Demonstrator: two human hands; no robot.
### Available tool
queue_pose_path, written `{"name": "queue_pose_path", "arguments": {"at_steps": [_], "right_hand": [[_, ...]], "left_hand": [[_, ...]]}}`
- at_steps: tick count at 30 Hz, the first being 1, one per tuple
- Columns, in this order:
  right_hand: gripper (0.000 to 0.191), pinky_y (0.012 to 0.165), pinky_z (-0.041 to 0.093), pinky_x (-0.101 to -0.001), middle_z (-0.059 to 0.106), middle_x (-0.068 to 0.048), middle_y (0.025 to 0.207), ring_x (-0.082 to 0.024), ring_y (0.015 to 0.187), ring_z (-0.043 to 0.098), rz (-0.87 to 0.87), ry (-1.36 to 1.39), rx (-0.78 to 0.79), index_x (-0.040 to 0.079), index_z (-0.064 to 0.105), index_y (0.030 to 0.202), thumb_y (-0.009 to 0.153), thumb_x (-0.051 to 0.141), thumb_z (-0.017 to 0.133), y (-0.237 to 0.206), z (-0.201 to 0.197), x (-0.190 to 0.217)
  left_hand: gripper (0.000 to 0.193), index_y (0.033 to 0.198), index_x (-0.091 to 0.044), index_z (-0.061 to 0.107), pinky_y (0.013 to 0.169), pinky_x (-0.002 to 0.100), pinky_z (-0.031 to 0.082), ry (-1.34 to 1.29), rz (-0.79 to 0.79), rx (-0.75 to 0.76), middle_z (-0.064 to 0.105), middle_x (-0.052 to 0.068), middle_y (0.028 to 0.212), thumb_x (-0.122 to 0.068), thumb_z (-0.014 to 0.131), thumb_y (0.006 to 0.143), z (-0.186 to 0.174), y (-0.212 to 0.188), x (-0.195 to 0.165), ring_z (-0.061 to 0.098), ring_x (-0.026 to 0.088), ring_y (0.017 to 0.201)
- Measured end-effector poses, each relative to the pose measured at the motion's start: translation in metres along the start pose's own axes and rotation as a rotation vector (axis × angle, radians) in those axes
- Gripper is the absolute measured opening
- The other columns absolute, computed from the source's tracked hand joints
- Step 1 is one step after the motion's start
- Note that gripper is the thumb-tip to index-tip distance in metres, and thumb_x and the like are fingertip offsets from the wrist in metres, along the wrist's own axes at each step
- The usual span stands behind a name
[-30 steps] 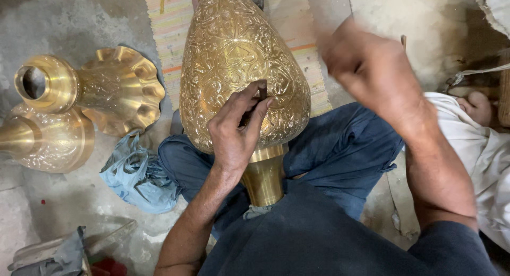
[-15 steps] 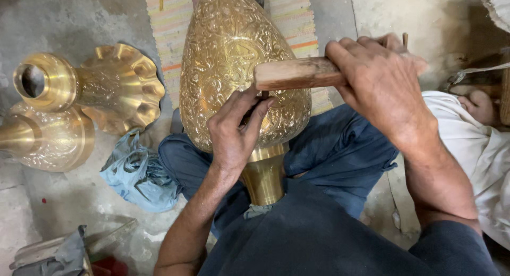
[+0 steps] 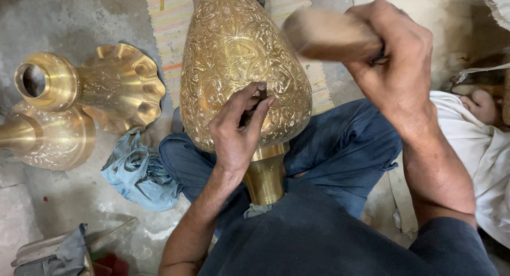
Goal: The person sits on the floor with a large engraved brass vase held between their legs and steadies it with one hand while driving a chisel against its surface with a wooden mallet, repositioning the chisel repeatedly to chase decorative patterns into the metal.
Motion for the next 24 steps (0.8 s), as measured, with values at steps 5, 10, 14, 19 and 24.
{"name": "queue_pose_path", "arguments": {"at_steps": [5, 10, 14, 19, 24], "right_hand": [[0.042, 0.080, 0.055, -0.0451, 0.068, -0.016, 0.092, -0.036, 0.088, 0.069, -0.059, -0.141, 0.167, -0.001, 0.059, 0.115, 0.080, 0.003, 0.082, 0.007, 0.006, 0.006], [0.034, 0.079, 0.053, -0.0445, 0.069, -0.012, 0.089, -0.031, 0.088, 0.069, -0.003, -0.242, 0.291, 0.004, 0.061, 0.108, 0.079, 0.006, 0.079, 0.008, 0.009, 0.000], [0.031, 0.083, 0.054, -0.0442, 0.070, -0.009, 0.092, -0.029, 0.089, 0.071, 0.017, -0.280, 0.359, 0.006, 0.059, 0.111, 0.085, 0.007, 0.076, 0.006, 0.014, -0.004], [0.029, 0.072, 0.052, -0.0460, 0.068, -0.015, 0.086, -0.035, 0.086, 0.071, 0.152, -0.207, 0.331, 0.002, 0.058, 0.107, 0.089, 0.010, 0.079, 0.003, 0.011, -0.009], [0.037, 0.078, 0.052, -0.0431, 0.064, -0.012, 0.088, -0.031, 0.088, 0.068, 0.332, -0.095, 0.333, 0.005, 0.057, 0.119, 0.087, 0.009, 0.076, -0.002, 0.013, -0.020]], "left_hand": [[0.033, 0.127, -0.002, 0.066, 0.082, 0.029, 0.067, 0.013, -0.004, 0.026, 0.077, 0.012, 0.114, -0.004, 0.077, 0.097, -0.001, 0.002, -0.001, 0.080, 0.018, 0.099], [0.033, 0.127, -0.002, 0.067, 0.079, 0.030, 0.067, 0.026, -0.071, 0.049, 0.079, 0.012, 0.104, -0.006, 0.077, 0.096, 0.002, 0.005, 0.004, 0.080, 0.018, 0.095], [0.031, 0.126, -0.002, 0.067, 0.079, 0.028, 0.068, 0.082, -0.100, 0.104, 0.079, 0.011, 0.105, -0.010, 0.077, 0.098, 0.005, 0.005, 0.007, 0.080, 0.017, 0.096], [0.032, 0.126, -0.002, 0.067, 0.080, 0.030, 0.067, 0.070, -0.058, 0.066, 0.078, 0.012, 0.109, -0.010, 0.078, 0.097, 0.001, 0.004, 0.003, 0.080, 0.018, 0.099], [0.032, 0.125, -0.004, 0.069, 0.078, 0.030, 0.067, 0.063, -0.076, 0.084, 0.079, 0.011, 0.106, -0.011, 0.078, 0.095, 0.004, 0.005, 0.007, 0.080, 0.017, 0.095]]}}
Point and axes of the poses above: each hand's wrist, its own y-axis towards the middle knuckle, its own z-axis out of the palm, x = y × z, the point moved 5 cm from there along y, towards the middle knuckle
